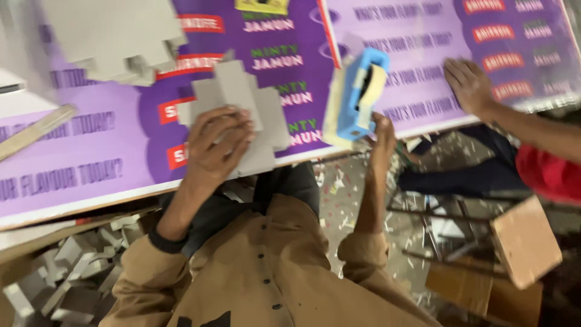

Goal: The person folds and assembles small white cardboard boxes by hand at a workbench. They repeatedly fold flaps, align edges, and secure the boxes using a tape dispenser. A coworker is visible in the background handling similar materials.

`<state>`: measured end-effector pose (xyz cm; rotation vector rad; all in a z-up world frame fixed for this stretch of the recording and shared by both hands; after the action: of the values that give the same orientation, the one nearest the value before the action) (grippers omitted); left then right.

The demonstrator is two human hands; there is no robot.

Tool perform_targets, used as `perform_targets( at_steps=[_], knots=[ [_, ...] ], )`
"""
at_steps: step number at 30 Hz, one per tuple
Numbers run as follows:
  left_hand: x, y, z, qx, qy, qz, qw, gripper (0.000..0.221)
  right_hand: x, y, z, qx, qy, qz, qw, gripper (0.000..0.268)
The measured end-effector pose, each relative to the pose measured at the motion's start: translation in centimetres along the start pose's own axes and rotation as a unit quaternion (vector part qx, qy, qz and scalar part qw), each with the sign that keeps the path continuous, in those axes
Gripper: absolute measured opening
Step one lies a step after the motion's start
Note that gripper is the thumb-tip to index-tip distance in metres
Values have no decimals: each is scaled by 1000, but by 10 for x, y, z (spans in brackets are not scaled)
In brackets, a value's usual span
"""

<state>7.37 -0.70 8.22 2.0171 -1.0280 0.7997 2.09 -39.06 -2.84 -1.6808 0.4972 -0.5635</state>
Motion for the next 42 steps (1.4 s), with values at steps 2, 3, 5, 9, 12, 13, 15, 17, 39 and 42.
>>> perform_targets(
  at_steps=[2,3,5,9,12,13,15,17,39,42],
  knots=[
    [-3,-5,5,-18,-16,-37,999,32,4,13,-1,2,14,3,1000,52],
    [-7,-6,7,-5,-28,-42,999,37,6,15,-1,-6,20,2,1000,50],
    [-11,-8,11,29,-49,-34,998,44,8,12,-1,-21,28,-1,999,47],
    [-13,-16,18,77,-83,-3,994,53,13,-2,-2,-45,24,-43,998,38],
    [-17,-17,21,79,-92,-6,993,54,18,-5,-1,-55,3,-78,995,25],
    [-18,-18,23,81,-91,-8,993,54,20,-7,1,-77,5,-107,991,22],
    [-17,-18,28,97,-70,0,993,55,21,-9,3,-39,11,-125,991,18],
    [-16,-18,32,100,-62,4,993,54,15,-11,4,80,19,-104,991,16],
    [-40,-31,52,69,-62,-10,996,40,-31,-42,-9,-83,25,-72,994,75],
    [-34,-33,50,68,-52,1,996,39,-2,-37,8,-97,-14,-137,986,90]
  ],
)
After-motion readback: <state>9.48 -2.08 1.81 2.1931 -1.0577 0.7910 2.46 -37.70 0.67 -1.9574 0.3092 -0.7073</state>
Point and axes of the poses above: each hand's wrist, its own x-axis towards the middle knuckle, its own z-axis out of the palm, y = z × x, the point moved 4 cm from there along x, towards the middle knuckle, and after that the axes turned 2 degrees about -y, right-handed, at the moved point
